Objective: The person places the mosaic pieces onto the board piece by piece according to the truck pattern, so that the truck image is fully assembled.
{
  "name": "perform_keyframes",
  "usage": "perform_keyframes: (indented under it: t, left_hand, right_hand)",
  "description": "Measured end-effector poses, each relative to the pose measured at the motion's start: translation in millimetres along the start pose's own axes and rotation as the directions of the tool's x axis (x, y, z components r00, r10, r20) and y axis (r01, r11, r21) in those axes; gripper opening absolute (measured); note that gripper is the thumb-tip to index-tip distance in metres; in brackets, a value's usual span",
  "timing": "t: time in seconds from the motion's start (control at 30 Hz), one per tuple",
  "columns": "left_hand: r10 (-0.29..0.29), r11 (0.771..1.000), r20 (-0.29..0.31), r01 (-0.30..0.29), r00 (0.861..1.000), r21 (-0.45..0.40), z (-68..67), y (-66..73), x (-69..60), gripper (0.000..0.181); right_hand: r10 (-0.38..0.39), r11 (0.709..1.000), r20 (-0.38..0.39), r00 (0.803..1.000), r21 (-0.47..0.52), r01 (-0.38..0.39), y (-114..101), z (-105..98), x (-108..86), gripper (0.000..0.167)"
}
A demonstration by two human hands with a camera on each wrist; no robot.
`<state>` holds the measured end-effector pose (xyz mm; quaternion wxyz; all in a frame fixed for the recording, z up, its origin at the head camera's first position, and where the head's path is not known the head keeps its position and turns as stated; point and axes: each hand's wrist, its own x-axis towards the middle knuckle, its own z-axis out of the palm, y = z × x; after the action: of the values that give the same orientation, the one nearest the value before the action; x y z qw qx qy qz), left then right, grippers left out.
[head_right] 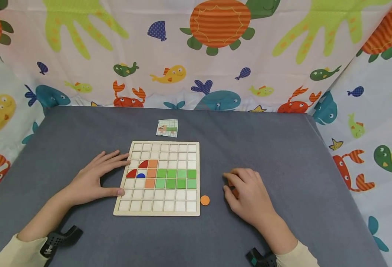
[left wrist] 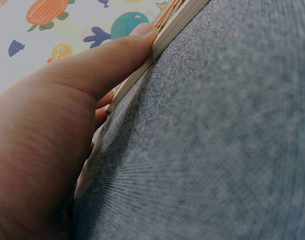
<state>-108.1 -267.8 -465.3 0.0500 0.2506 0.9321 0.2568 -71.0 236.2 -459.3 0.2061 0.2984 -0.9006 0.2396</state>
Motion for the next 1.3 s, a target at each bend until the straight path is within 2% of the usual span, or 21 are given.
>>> perform_keyframes:
  t: [0.2,0.43,0.73,1.13,1.3]
  left_hand:
    - [-0.016,1.000,0.003,0.016,1.000,-0.011,0.1,1.5,-2.2,0.099]
    - [-0.003,1.000,-0.008,0.002,1.000,-0.014,-0.5,-1.4,-2.2,0.099]
    - [0.005,1.000,-0.010,-0.005,1.000,-0.005,1.6,-3.1,-1.9,0.099]
    - [0.014,1.000,-0.013,-0.014,1.000,-0.001,1.7,-3.1,0.9,0.097]
    - [0.019,1.000,-0.013,-0.019,1.000,-0.006,0.5,-2.9,-0.4,0.097]
  right_hand:
    - [0.027,1.000,0.020,0.999,0.005,-0.027,2.1,-1.1,-3.9,0.027]
    - [0.027,1.000,-0.010,1.000,-0.010,-0.027,3.9,-1.4,-2.6,0.036]
    - [0.091,0.995,0.014,0.996,-0.033,-0.090,4.3,-2.8,-6.3,0.034]
    - [0.057,0.998,-0.004,0.998,0.008,-0.057,6.3,-1.3,-6.2,0.020]
    - [0.036,0.999,-0.033,0.999,0.027,-0.035,4.6,1.4,-4.9,0.021]
